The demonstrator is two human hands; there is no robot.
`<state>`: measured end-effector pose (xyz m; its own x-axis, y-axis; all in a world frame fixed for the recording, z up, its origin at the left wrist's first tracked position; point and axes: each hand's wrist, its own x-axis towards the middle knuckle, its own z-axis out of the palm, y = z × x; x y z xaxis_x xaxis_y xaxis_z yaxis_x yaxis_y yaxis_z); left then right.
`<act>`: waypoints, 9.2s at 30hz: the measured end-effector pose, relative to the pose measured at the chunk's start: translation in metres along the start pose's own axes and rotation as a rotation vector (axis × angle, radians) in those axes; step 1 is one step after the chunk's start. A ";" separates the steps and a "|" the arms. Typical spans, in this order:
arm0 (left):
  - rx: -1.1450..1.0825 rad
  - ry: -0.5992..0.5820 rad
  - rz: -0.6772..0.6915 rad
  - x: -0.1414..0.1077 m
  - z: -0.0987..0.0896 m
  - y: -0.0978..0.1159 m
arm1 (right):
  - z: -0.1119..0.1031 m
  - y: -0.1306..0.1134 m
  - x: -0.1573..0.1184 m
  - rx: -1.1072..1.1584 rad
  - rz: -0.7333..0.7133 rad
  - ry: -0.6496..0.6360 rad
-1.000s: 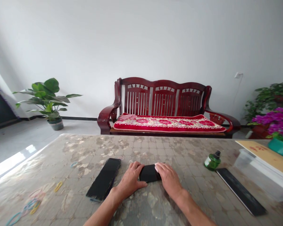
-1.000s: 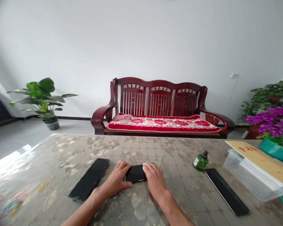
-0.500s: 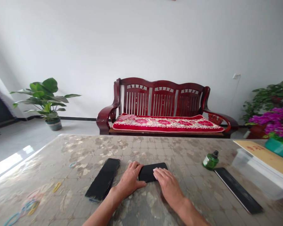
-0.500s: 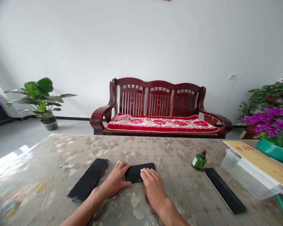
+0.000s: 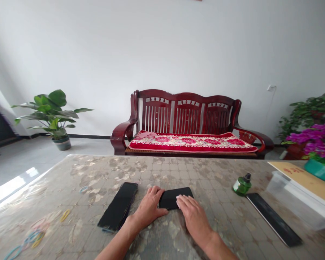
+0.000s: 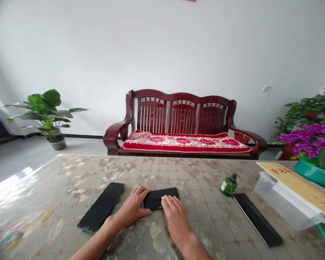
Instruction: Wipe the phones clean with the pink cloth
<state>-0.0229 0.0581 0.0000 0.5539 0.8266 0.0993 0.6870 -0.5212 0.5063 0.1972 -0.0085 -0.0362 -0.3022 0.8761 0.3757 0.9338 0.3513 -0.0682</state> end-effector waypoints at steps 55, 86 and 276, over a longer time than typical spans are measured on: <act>0.412 0.028 0.127 0.002 -0.004 0.012 | -0.030 0.031 0.016 0.003 -0.048 0.319; 0.216 0.221 -0.064 0.003 0.003 -0.001 | -0.018 0.021 0.049 0.174 0.014 0.434; 0.247 -0.065 0.053 -0.044 0.037 0.058 | -0.017 -0.011 0.043 0.008 0.127 0.026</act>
<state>0.0104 -0.0163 -0.0068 0.6159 0.7855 0.0605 0.7458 -0.6061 0.2763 0.1772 0.0197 -0.0039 -0.1762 0.9051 0.3871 0.9627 0.2404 -0.1239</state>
